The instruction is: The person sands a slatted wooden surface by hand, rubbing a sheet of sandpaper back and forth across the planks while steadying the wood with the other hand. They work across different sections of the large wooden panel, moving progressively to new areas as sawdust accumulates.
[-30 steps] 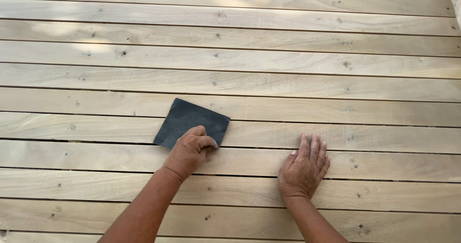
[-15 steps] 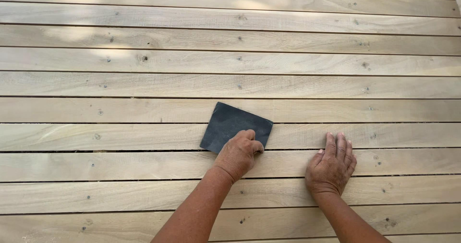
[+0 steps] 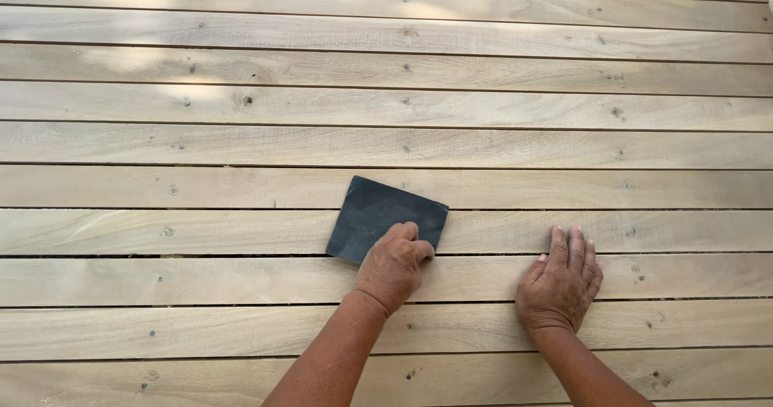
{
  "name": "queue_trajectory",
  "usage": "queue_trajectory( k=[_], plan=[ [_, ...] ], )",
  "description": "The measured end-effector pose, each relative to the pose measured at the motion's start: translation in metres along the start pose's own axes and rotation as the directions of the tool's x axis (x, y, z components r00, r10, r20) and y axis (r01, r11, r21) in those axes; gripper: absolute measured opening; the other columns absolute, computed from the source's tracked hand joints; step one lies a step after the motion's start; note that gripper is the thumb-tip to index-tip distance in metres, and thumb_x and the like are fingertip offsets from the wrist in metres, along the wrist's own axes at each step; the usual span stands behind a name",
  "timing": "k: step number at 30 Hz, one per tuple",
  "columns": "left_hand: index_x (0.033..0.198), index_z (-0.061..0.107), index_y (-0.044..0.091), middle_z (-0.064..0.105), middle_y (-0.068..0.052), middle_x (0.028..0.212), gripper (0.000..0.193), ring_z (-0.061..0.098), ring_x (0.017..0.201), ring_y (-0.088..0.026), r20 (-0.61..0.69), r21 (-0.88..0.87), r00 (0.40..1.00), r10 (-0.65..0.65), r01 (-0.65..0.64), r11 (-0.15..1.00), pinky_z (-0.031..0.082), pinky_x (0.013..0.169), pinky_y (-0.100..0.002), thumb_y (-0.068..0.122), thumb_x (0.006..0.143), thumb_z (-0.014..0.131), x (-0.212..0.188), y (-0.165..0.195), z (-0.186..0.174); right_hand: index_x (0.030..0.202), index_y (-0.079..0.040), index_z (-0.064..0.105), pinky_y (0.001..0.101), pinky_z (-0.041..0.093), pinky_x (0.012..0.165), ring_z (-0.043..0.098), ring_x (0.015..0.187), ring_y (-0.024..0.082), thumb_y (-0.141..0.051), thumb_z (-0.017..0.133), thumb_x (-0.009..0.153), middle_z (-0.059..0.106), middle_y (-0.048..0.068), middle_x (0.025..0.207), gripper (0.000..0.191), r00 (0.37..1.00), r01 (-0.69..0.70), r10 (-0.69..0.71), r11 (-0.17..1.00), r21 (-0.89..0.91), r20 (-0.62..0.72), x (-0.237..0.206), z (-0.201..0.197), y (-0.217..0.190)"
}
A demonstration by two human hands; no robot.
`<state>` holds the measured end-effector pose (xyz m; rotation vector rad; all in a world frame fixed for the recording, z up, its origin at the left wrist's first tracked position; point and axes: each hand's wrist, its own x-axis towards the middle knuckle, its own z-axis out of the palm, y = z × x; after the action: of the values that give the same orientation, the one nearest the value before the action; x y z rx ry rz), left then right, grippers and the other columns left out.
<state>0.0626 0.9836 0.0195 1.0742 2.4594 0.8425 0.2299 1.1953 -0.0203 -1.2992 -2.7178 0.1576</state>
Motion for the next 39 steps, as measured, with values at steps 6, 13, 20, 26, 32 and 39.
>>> queue_trajectory(
  k=[6,13,20,26,32,39],
  plan=[
    [0.083,0.079,0.014,0.058,0.001,0.079,0.006,0.061,0.079,-0.015,0.059,-0.064,0.964,-0.260,0.264,0.962,0.057,0.074,-0.029,0.009,0.082,0.076,-0.029,-0.065,-0.074,0.157,-0.013,0.037,0.0540,0.009,0.124,0.020,0.155,0.035,-0.026,0.042,0.097,0.031,0.017,0.165,0.062,1.000,0.012,-0.012,1.000,-0.006,0.006,0.002,0.000,0.001],
    [0.083,0.080,0.015,0.057,0.000,0.082,0.012,0.060,0.086,-0.017,0.087,-0.016,0.983,-0.165,0.167,0.986,0.056,0.080,-0.032,0.005,0.083,0.073,-0.002,-0.015,-0.039,0.157,-0.012,0.037,0.0555,0.009,0.124,0.019,0.155,0.036,-0.025,0.043,0.095,0.030,0.017,0.165,0.063,1.000,0.010,-0.010,1.000,-0.022,0.010,0.004,0.002,0.003],
    [0.088,0.080,0.017,0.057,0.001,0.086,0.013,0.059,0.090,-0.017,0.144,-0.011,0.979,-0.146,0.149,0.989,0.055,0.084,-0.032,0.007,0.087,0.071,0.010,0.007,-0.015,0.157,-0.013,0.036,0.0555,0.008,0.125,0.018,0.156,0.034,-0.026,0.042,0.098,0.029,0.016,0.166,0.061,1.000,0.007,-0.007,1.000,0.019,0.003,0.004,0.003,0.004],
    [0.085,0.080,0.018,0.059,0.002,0.081,0.010,0.063,0.079,-0.016,0.055,-0.007,0.930,-0.362,0.363,0.932,0.058,0.076,-0.030,0.010,0.082,0.075,-0.031,-0.061,-0.080,0.157,-0.013,0.034,0.0560,0.008,0.123,0.017,0.155,0.035,-0.026,0.044,0.095,0.027,0.017,0.165,0.065,1.000,0.027,-0.027,0.999,-0.023,0.016,0.004,0.003,0.007],
    [0.083,0.080,0.017,0.059,-0.003,0.089,0.019,0.061,0.094,-0.020,0.039,0.001,0.994,-0.105,0.105,0.994,0.057,0.086,-0.034,0.001,0.082,0.069,0.015,0.019,0.002,0.157,-0.012,0.038,0.0564,0.009,0.124,0.019,0.156,0.035,-0.026,0.042,0.098,0.029,0.016,0.166,0.061,1.000,0.013,-0.013,1.000,0.018,0.010,0.002,0.001,0.001],
    [0.087,0.079,0.016,0.058,-0.002,0.091,0.013,0.059,0.097,-0.020,0.156,-0.063,0.986,-0.062,0.072,0.995,0.054,0.088,-0.034,0.006,0.086,0.070,0.015,0.004,-0.007,0.155,-0.011,0.043,0.0545,0.012,0.124,0.024,0.154,0.035,-0.026,0.041,0.099,0.035,0.017,0.163,0.058,0.998,0.030,-0.029,0.999,0.014,-0.057,0.000,0.005,-0.005]
  ],
)
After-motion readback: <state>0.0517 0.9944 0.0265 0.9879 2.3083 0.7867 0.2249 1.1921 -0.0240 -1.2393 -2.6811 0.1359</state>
